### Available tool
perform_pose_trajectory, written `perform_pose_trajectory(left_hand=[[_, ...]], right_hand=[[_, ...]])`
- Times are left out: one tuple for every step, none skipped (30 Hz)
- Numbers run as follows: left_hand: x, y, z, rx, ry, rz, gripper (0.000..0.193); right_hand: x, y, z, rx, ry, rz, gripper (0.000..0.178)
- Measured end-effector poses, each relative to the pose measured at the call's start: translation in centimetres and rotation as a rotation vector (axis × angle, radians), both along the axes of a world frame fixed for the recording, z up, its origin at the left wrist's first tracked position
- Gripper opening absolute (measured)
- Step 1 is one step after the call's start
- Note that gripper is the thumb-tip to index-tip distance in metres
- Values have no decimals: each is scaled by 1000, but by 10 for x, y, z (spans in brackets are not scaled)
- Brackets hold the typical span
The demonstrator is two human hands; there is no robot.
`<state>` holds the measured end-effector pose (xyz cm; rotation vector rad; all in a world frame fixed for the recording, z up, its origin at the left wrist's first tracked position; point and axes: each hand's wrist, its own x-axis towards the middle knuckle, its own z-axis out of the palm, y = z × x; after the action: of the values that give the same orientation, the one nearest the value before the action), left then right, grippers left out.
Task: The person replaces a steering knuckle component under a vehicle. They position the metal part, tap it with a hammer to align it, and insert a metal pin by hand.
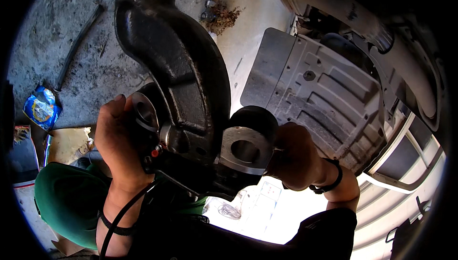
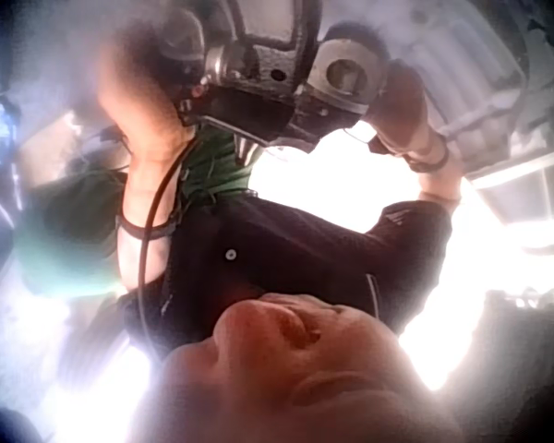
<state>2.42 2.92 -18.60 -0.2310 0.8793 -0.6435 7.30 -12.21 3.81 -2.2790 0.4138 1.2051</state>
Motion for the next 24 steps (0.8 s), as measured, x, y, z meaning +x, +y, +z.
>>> perform_pose_trajectory(left_hand=[[0,-1,-1,-6,-8,-2,41],[0,-1,-2,-13,-15,-3,41],[0,-1,-2,-18,-20,-1,41],[1,-1,-1,-1,-14,-13,42],[3,-1,-1,16,-8,-26,42],[3,0,1,36,-1,-31,43],[4,1,3,37,0,-28,43],[4,1,5,39,1,-25,43],[5,1,4,38,-5,-33,43],[5,1,3,26,-17,-28,43],[4,0,1,14,-30,-23,43],[3,0,-1,3,-43,-18,43],[3,-1,-1,-2,-37,-27,43],[1,1,2,3,-22,-12,43],[0,1,2,-3,-13,-14,43],[0,1,2,0,-21,-14,42],[0,2,1,4,-30,-14,42],[1,1,1,9,-42,-16,42],[3,0,2,34,-24,-34,38],[5,-2,3,60,-6,-52,36],[7,-2,5,86,13,-70,34],[6,-1,5,86,2,-66,35],[4,0,5,86,-10,-62,38],[1,0,4,86,-19,-57,42]], right_hand=[[-3,0,1,-9,-5,-38,27],[-5,0,0,-18,-9,-77,26],[-4,0,0,-25,-18,-39,26],[-4,0,0,-31,-26,-1,25],[-3,0,0,-38,-35,35,25],[-2,0,1,-30,-15,15,25],[0,0,2,-21,5,-5,25],[1,0,2,-13,25,-26,25],[0,1,1,-13,3,-26,25],[0,4,0,-13,-20,-26,24],[0,5,-2,-13,-42,-27,24],[-1,3,-2,-5,-41,-6,25],[-3,-1,-2,4,-41,15,25],[0,-2,0,21,-31,58,26],[2,-2,0,13,-9,104,27],[5,-2,-1,4,12,150,28],[6,-2,0,-4,34,196,29],[4,-2,-1,5,7,173,30],[1,-2,-3,14,-20,151,30],[-1,-3,-5,23,-46,130,31],[-2,-3,-4,32,-48,141,31],[-2,-4,-3,42,-51,152,30],[-2,-4,-2,51,-53,165,30],[-1,-3,-2,44,-45,154,30]])
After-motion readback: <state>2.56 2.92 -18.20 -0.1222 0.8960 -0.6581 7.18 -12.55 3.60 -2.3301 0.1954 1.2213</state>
